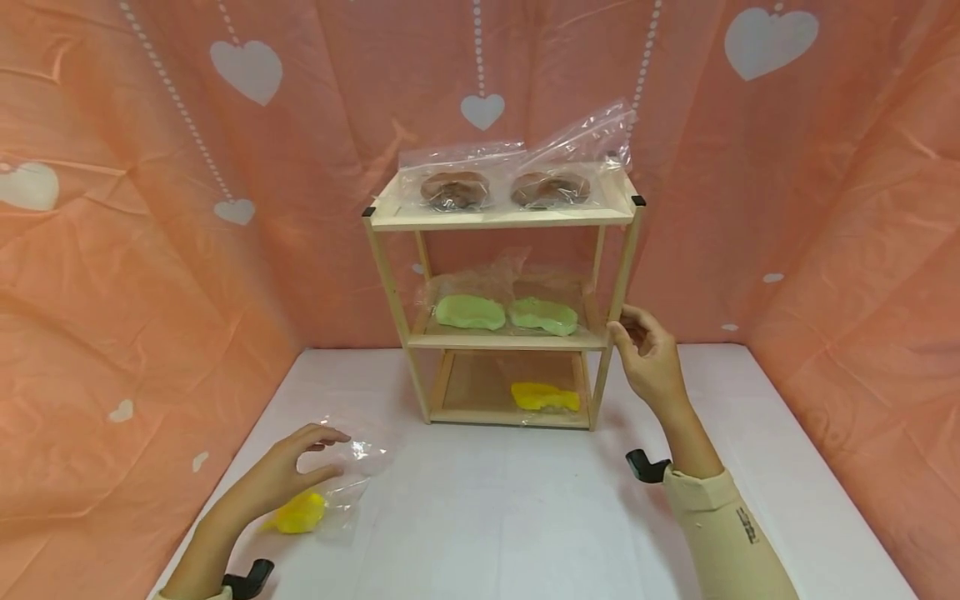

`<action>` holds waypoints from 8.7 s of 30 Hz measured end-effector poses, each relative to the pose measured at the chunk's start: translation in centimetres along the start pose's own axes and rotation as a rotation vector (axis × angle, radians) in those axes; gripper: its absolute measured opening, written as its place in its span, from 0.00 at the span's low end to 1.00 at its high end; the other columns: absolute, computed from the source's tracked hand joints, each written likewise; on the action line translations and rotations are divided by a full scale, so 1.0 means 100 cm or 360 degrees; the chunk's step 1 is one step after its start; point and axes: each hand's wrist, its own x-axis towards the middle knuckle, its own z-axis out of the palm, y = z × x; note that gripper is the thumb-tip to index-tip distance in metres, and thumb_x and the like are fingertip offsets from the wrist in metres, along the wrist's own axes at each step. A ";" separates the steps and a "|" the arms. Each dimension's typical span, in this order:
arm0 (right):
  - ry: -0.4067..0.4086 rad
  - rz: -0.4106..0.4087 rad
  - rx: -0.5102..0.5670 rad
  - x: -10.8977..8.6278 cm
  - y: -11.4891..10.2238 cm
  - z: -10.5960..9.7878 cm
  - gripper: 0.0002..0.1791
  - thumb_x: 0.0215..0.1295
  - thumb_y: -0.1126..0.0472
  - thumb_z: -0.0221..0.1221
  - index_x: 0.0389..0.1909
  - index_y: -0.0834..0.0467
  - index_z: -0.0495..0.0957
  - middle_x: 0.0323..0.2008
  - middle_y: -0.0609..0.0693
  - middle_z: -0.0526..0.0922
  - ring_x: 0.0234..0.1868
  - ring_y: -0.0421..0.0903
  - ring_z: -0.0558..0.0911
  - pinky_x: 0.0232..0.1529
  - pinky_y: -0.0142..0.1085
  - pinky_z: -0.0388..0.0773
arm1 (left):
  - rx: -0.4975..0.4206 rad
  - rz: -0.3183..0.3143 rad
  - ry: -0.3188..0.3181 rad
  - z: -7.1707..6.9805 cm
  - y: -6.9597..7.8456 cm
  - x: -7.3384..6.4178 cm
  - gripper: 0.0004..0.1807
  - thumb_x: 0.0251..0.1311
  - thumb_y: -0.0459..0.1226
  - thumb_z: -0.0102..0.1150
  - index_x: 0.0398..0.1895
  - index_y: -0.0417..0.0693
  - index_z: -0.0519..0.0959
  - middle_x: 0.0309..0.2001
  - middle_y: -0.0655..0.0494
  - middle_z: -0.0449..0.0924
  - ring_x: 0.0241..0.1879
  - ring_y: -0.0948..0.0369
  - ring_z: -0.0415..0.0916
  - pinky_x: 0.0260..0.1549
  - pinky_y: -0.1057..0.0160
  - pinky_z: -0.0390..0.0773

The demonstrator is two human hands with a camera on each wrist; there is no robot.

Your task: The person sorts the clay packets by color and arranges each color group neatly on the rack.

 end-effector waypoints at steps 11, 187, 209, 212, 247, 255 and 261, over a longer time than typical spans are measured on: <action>-0.0001 -0.0004 -0.0013 0.000 0.000 0.001 0.14 0.74 0.81 0.55 0.56 0.86 0.72 0.41 0.42 0.85 0.42 0.36 0.82 0.46 0.22 0.81 | 0.0029 -0.0049 0.0010 -0.012 -0.025 -0.025 0.24 0.61 0.43 0.79 0.59 0.52 0.84 0.59 0.54 0.83 0.57 0.43 0.81 0.57 0.36 0.81; 0.0009 -0.0029 0.0074 0.001 0.005 -0.002 0.14 0.73 0.81 0.56 0.55 0.86 0.72 0.41 0.44 0.86 0.42 0.37 0.83 0.47 0.24 0.81 | -0.0944 -0.0365 0.0960 0.170 0.101 0.140 0.14 0.64 0.32 0.74 0.50 0.38 0.82 0.52 0.44 0.84 0.54 0.46 0.83 0.55 0.47 0.84; 0.0006 -0.0022 0.0045 0.000 0.005 -0.002 0.15 0.73 0.82 0.55 0.56 0.87 0.72 0.42 0.43 0.86 0.42 0.37 0.83 0.47 0.23 0.81 | -0.0704 -0.0404 0.1131 0.188 0.105 0.160 0.12 0.61 0.27 0.72 0.44 0.32 0.79 0.42 0.39 0.80 0.44 0.45 0.80 0.48 0.47 0.84; 0.0003 -0.0022 0.0050 0.000 0.005 -0.002 0.15 0.73 0.82 0.55 0.56 0.87 0.72 0.42 0.43 0.86 0.42 0.37 0.83 0.47 0.23 0.81 | -0.0710 -0.0389 0.1146 0.190 0.104 0.163 0.12 0.60 0.26 0.72 0.42 0.32 0.79 0.41 0.39 0.79 0.43 0.45 0.79 0.46 0.48 0.85; -0.0013 -0.0005 -0.0002 0.001 0.003 -0.003 0.15 0.75 0.79 0.55 0.57 0.85 0.73 0.42 0.43 0.85 0.43 0.37 0.82 0.49 0.23 0.80 | -0.0623 -0.0418 0.1033 0.187 0.102 0.167 0.12 0.57 0.24 0.74 0.41 0.33 0.80 0.39 0.41 0.80 0.42 0.46 0.80 0.49 0.46 0.84; -0.0033 -0.0003 -0.0053 0.000 0.002 -0.003 0.14 0.75 0.79 0.56 0.57 0.84 0.73 0.43 0.42 0.85 0.44 0.37 0.82 0.49 0.23 0.80 | -0.0584 -0.0431 0.0965 0.182 0.106 0.162 0.14 0.57 0.25 0.74 0.45 0.33 0.82 0.43 0.41 0.83 0.46 0.44 0.81 0.53 0.45 0.82; -0.0037 -0.0074 -0.0247 -0.003 0.004 -0.005 0.14 0.72 0.81 0.58 0.56 0.80 0.78 0.43 0.38 0.84 0.44 0.34 0.83 0.49 0.22 0.80 | -0.0572 -0.0420 0.0838 0.179 0.104 0.156 0.20 0.58 0.26 0.72 0.54 0.32 0.82 0.51 0.38 0.84 0.55 0.41 0.81 0.62 0.42 0.79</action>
